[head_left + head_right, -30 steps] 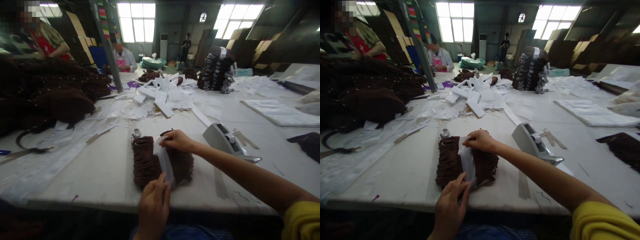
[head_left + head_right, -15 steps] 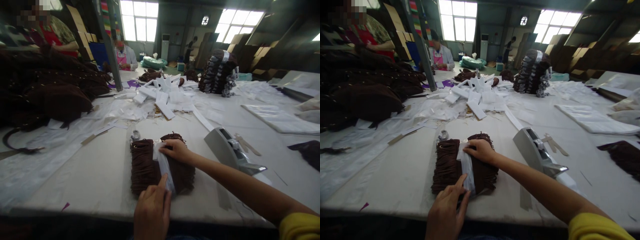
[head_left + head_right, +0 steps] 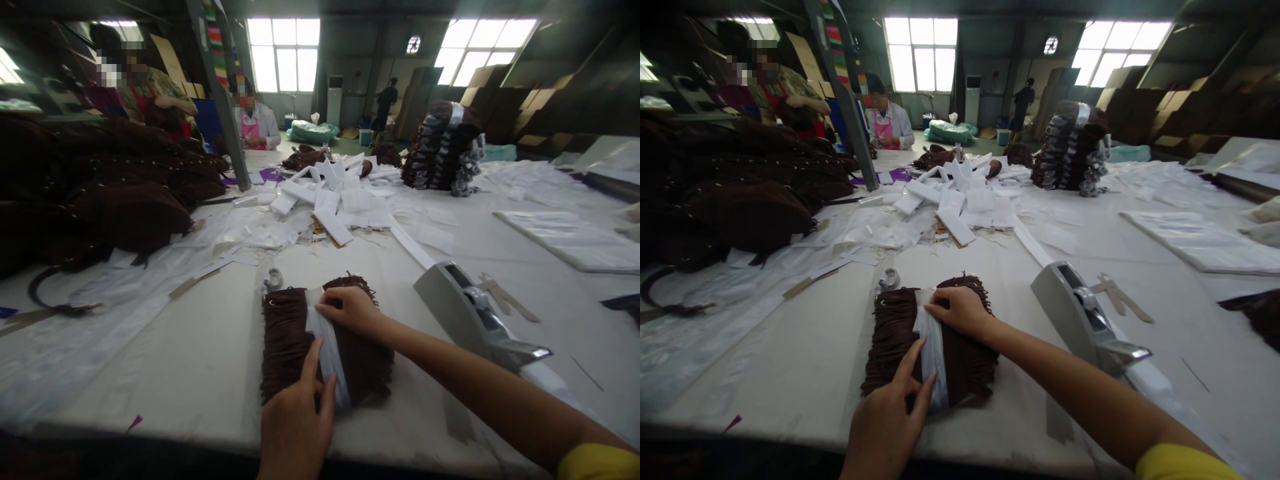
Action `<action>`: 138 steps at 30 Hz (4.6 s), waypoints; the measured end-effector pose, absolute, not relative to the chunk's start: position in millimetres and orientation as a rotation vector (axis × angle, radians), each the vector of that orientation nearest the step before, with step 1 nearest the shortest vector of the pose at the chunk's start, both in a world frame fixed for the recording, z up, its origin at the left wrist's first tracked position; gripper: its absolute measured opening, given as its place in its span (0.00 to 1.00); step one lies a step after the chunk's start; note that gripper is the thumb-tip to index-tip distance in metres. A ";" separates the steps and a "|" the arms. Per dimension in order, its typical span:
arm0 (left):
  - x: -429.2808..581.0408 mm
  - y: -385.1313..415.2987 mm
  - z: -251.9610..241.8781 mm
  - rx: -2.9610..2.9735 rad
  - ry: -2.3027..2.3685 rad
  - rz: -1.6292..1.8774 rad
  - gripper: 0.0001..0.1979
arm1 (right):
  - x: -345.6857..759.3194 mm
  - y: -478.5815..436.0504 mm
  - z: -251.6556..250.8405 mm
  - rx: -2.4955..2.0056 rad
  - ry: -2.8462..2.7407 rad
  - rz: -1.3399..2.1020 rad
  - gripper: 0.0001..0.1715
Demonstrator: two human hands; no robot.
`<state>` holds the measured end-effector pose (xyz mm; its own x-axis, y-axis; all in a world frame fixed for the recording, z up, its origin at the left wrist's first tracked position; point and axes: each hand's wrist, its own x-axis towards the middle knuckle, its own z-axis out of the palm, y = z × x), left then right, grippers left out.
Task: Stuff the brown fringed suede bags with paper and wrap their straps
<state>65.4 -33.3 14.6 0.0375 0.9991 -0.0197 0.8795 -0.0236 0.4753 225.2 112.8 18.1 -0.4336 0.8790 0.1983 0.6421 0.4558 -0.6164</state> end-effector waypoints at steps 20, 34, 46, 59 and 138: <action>47.8 -51.2 16.1 2.493 1.751 0.772 0.17 | 212.5 120.1 24.7 -1.499 -2.274 0.547 0.43; 67.9 -0.2 -23.7 2.878 1.450 0.613 0.26 | 210.6 132.9 24.5 -1.438 -2.411 0.398 0.41; 66.0 5.4 -36.1 2.886 1.407 0.688 0.25 | 369.1 65.6 88.8 -1.518 -1.900 0.106 0.15; 58.9 20.0 -54.1 2.958 1.227 0.850 0.31 | 479.1 -30.0 55.0 -1.789 -0.969 0.814 0.24; 68.0 1.3 -28.3 2.727 1.455 0.686 0.26 | 197.0 214.7 61.4 -1.316 -3.000 0.188 0.13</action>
<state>68.0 1.3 -28.3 0.4837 0.7863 0.3845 0.7970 -0.5772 0.1779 197.0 214.7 61.4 -0.6703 0.7216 -0.1731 0.7376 0.6735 -0.0482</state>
